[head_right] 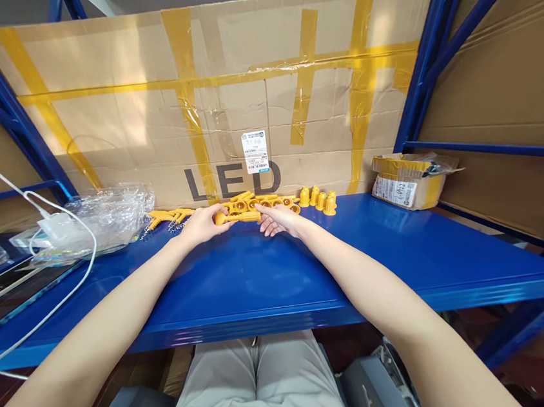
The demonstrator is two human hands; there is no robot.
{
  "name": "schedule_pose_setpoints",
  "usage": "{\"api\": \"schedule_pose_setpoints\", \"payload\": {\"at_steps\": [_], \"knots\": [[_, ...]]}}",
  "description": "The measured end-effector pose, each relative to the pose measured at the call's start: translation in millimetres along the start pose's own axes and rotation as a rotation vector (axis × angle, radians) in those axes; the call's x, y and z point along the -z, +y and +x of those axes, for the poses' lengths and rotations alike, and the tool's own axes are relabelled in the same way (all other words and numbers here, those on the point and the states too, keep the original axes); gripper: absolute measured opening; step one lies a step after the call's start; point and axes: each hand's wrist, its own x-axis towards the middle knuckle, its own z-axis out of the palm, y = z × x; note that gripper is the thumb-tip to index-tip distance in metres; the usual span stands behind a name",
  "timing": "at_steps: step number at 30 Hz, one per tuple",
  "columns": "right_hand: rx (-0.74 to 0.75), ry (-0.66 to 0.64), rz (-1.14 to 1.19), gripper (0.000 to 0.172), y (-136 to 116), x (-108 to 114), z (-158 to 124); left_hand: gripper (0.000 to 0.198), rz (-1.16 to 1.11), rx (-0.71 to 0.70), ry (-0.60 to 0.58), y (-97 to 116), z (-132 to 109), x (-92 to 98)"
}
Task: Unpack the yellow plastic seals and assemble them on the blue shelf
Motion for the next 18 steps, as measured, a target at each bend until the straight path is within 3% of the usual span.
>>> {"api": "schedule_pose_setpoints", "payload": {"at_steps": [10, 15, 18], "knots": [[-0.120, -0.102, 0.094, 0.052, -2.5, -0.6, -1.5, 0.034, -0.004, 0.002, -0.012, -2.0, 0.9, -1.2], [0.020, -0.115, 0.138, 0.027, 0.0, -0.3, -3.3, 0.036, -0.006, 0.019, -0.021, -3.1, 0.3, -0.3], [0.070, -0.087, 0.143, 0.021, 2.4, -0.2, -3.0, 0.036, 0.003, 0.033, -0.031, -3.1, 0.3, -0.1]]}}
